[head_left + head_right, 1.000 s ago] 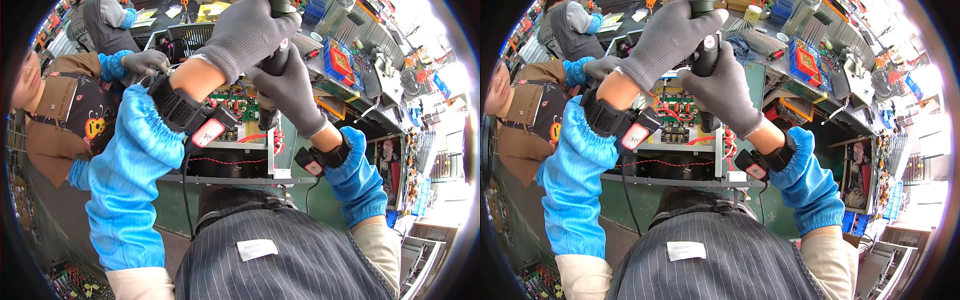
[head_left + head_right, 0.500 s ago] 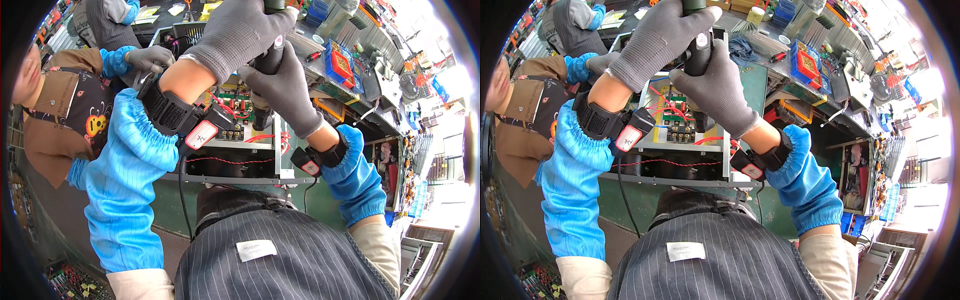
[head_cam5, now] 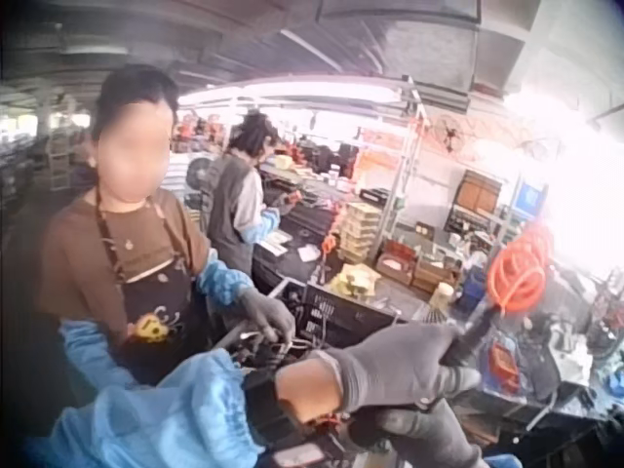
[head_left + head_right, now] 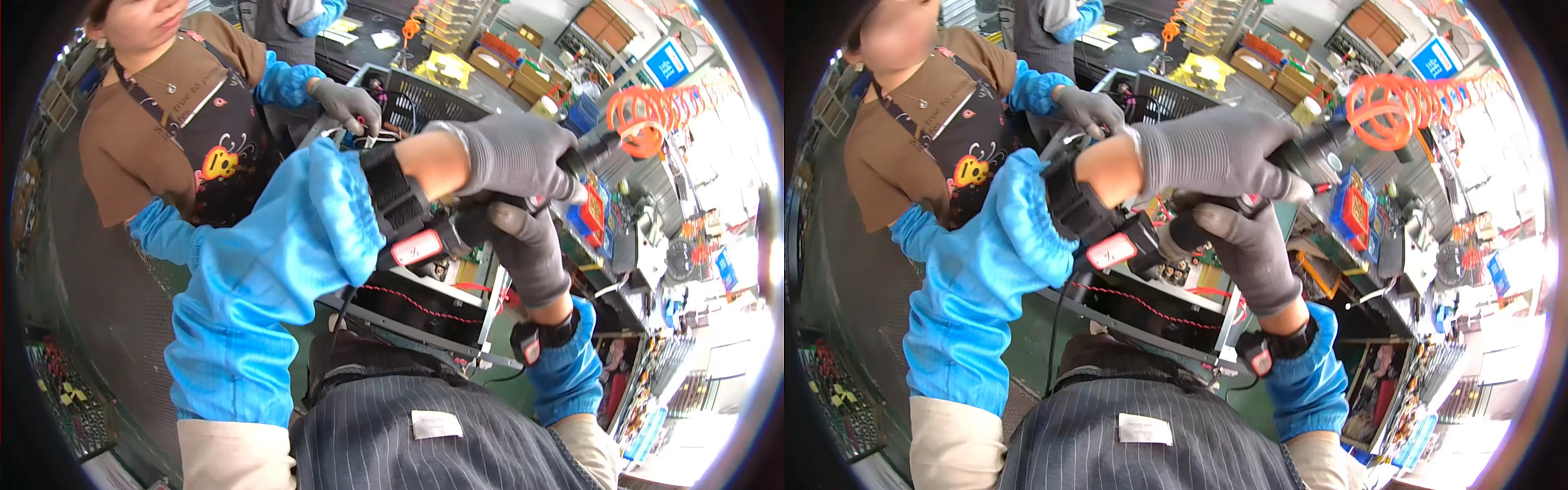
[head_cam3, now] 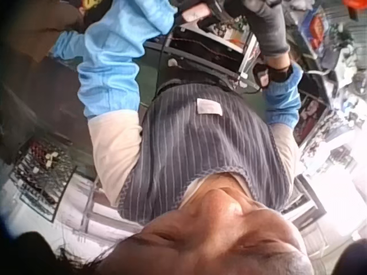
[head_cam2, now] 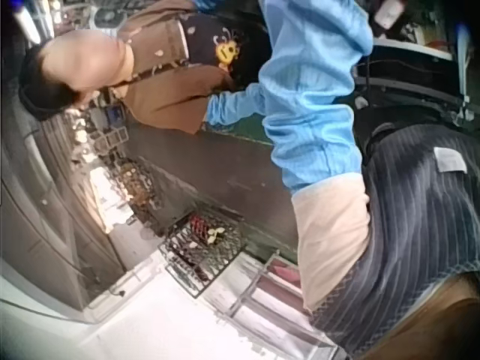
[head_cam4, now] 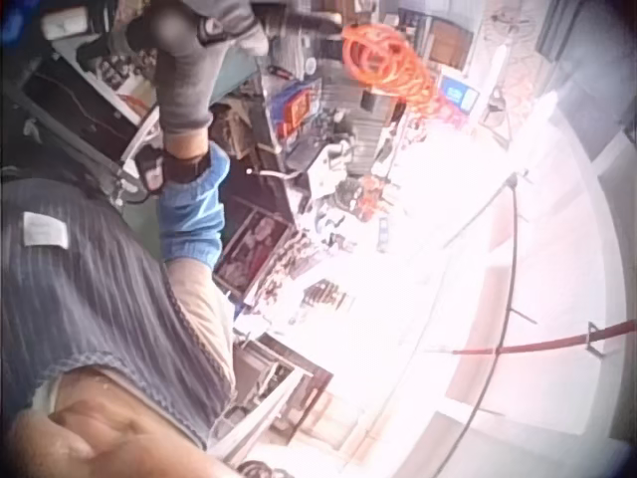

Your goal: Assemble an electrical inverter or power supply unit by connecting internal wiring and using a pneumatic screwdriver.

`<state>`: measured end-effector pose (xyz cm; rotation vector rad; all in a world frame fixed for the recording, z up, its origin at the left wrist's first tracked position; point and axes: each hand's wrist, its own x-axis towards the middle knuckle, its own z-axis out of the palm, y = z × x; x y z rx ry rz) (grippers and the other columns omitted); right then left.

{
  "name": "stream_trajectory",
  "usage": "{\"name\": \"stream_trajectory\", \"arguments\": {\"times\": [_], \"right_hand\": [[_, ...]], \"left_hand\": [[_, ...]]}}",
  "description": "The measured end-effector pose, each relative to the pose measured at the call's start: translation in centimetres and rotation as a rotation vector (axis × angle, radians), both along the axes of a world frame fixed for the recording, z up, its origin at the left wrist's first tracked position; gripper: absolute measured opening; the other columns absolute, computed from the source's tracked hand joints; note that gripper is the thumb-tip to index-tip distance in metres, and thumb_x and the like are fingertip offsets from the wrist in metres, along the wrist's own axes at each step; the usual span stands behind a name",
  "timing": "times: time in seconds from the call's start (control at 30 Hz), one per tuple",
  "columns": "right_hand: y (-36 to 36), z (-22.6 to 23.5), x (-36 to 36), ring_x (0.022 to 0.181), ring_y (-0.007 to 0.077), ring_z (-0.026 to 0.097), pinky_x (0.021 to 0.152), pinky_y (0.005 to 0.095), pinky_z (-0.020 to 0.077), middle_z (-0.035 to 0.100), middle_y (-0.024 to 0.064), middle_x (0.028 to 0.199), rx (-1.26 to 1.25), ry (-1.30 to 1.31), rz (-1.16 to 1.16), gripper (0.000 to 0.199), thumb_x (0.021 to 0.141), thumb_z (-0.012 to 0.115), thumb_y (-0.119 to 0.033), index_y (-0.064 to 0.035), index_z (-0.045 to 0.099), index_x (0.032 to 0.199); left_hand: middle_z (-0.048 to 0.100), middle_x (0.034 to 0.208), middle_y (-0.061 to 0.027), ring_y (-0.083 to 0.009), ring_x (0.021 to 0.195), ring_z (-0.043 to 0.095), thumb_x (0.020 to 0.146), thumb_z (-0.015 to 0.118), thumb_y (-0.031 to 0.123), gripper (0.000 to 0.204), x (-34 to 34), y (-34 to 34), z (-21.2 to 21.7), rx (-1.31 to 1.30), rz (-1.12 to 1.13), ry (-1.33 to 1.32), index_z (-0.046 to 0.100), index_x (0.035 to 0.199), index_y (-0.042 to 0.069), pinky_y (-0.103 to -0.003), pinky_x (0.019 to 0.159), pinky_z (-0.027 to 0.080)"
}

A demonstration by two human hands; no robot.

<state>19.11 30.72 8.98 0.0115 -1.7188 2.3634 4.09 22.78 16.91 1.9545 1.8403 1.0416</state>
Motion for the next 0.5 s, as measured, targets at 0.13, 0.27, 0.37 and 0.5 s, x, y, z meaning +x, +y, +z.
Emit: {"name": "stream_trajectory", "arguments": {"times": [0.13,0.27,0.37,0.5], "right_hand": [[1.3,0.1,1.2,0.114,0.0285,0.068,0.100,0.0442,0.0538,0.070,0.0164,0.121,-0.211,0.158,-0.103,0.034,0.100,0.063,-0.018,0.0027,0.063,0.127],[1.6,2.1,1.3,0.116,0.0315,0.066,0.109,0.0489,0.0489,0.068,0.0150,0.120,-0.194,0.248,-0.384,0.039,0.103,0.064,-0.022,-0.0012,0.053,0.134],[2.4,3.3,2.6,0.118,0.0245,0.064,0.109,0.0408,0.0470,0.067,0.0134,0.124,-0.069,0.151,-0.338,0.043,0.103,0.066,-0.026,0.0013,0.057,0.135],[6.8,5.6,7.7,0.096,0.0134,0.068,0.088,0.0338,0.0538,0.074,0.0061,0.102,0.921,-0.367,-0.240,0.035,0.091,0.078,-0.015,-0.0006,0.069,0.122]], "left_hand": [[0.073,0.105,-0.0236,-0.0377,0.097,0.073,0.091,0.073,0.059,0.069,-0.3,-4.0,0.3,0.026,0.161,-0.005,0.061,0.120,-0.003,-0.045,0.085,0.055],[0.072,0.094,-0.0179,-0.0310,0.090,0.073,0.093,0.070,0.062,0.069,0.0,-3.2,-6.2,-0.117,-0.035,-0.142,0.061,0.113,-0.004,-0.040,0.079,0.056],[0.067,0.084,-0.0107,-0.0206,0.080,0.069,0.094,0.069,0.062,0.066,0.6,-2.9,-5.0,-0.139,-0.028,-0.405,0.061,0.110,-0.002,-0.035,0.071,0.054],[0.057,0.077,-0.0012,-0.0102,0.067,0.059,0.095,0.069,0.062,0.062,-0.9,-2.6,-6.1,-0.230,-0.082,-0.556,0.060,0.108,0.002,-0.028,0.061,0.050]]}}
